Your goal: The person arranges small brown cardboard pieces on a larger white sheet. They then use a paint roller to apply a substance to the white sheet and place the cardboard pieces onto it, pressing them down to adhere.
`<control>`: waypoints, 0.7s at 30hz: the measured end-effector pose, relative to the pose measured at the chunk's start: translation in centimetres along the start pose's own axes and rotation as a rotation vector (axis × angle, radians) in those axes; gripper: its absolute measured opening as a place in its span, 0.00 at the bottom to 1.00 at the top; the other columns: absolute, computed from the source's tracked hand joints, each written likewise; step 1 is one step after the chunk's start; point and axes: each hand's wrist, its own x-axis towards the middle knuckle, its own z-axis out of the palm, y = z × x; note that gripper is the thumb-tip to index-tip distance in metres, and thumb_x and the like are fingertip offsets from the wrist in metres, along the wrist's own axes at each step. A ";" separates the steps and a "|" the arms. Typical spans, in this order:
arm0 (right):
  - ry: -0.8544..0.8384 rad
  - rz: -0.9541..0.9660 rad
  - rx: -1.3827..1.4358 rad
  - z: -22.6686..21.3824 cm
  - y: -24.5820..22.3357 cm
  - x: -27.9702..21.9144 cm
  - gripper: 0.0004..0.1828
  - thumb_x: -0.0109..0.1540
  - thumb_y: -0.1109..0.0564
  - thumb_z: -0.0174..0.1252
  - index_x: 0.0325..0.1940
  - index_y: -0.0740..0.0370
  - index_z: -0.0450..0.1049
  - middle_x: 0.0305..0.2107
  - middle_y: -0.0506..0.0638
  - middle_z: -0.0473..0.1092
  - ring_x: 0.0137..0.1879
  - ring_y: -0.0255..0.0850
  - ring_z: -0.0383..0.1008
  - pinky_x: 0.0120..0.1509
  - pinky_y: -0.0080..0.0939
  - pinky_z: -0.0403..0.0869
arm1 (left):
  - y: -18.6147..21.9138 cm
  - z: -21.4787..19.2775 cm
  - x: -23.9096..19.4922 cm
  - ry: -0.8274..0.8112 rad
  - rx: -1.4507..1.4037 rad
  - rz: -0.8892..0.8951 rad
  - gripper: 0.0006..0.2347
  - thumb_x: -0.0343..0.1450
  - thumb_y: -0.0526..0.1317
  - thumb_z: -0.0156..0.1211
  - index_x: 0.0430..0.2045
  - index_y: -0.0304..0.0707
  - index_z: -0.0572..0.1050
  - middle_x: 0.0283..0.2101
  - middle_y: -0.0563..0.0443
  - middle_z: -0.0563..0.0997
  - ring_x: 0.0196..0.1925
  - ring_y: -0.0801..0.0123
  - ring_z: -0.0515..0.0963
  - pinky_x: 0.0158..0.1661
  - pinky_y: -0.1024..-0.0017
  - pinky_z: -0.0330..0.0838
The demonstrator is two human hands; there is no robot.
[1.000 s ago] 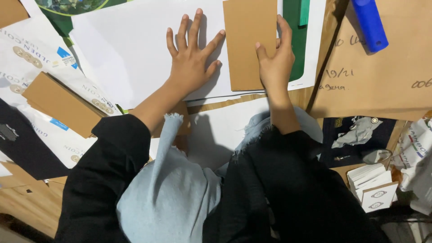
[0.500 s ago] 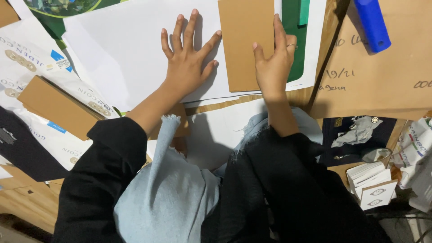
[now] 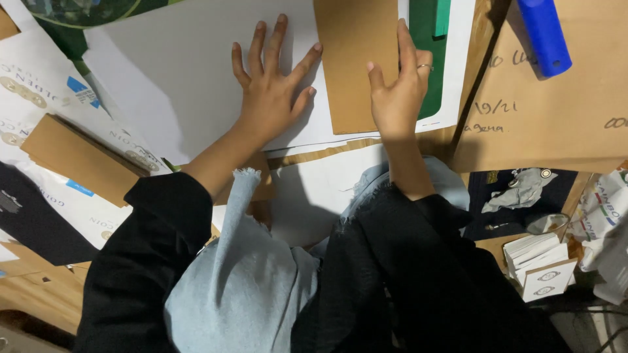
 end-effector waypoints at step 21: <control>0.053 -0.075 -0.290 1.6 0.5 -0.5 0.41 0.58 0.60 0.65 0.69 0.50 0.50 0.41 0.53 0.55 0.44 0.51 0.59 0.58 0.50 0.65 | 0.6 -0.8 0.4 0.061 0.116 0.033 0.22 0.69 0.43 0.62 0.59 0.60 0.68 0.66 0.39 0.49 0.67 0.42 0.44 0.57 0.38 0.37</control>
